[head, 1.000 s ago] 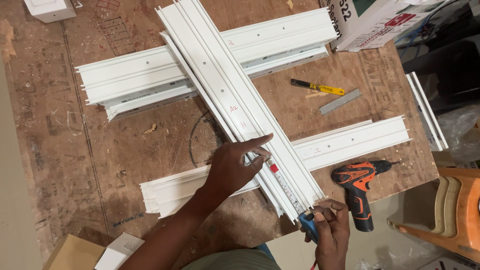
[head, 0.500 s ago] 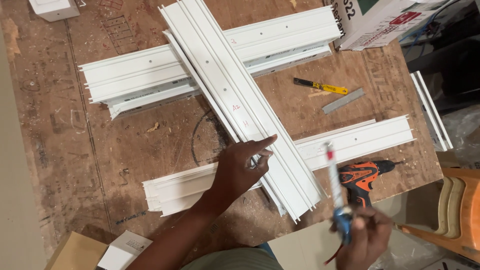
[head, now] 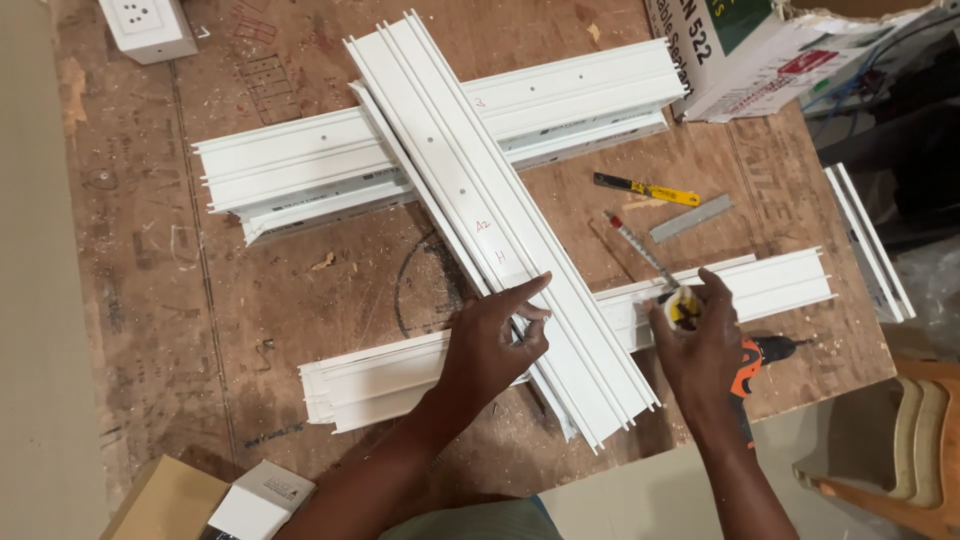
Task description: Measuring, marking, and drilling into white plastic profiles to assemble a frame.
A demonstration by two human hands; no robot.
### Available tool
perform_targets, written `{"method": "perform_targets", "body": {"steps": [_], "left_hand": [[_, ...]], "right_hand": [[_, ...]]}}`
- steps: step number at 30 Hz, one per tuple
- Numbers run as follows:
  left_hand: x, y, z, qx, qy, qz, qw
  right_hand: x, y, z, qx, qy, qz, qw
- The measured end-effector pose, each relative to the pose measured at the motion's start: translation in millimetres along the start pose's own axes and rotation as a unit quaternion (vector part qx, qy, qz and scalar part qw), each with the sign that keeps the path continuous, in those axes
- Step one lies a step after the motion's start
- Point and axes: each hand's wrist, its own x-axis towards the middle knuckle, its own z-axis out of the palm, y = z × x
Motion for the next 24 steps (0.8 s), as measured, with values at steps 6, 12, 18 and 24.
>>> {"method": "perform_targets", "body": {"steps": [6,12,18,24], "left_hand": [[-1.8,-0.7,1.5,-0.001,0.010,-0.006,1.000],[-2.8,-3.3,5.3,0.005,0.025,0.014,1.000],[-3.0,-6.5,5.8,0.000,0.025,0.028,0.999],[-2.4,-4.4,4.2,-0.014,0.003,0.011,1.000]], "right_hand": [[-6.5,-0.5,-26.1,0.007,-0.008,0.035,0.999],[-41.9,92.1,-57.4,-0.010,-0.016,0.132,0.991],[-62.5,136.7,-29.7,-0.007,-0.168,0.283,0.944],[-58.3,100.6,-46.8,-0.066,-0.161,0.262,0.949]]}}
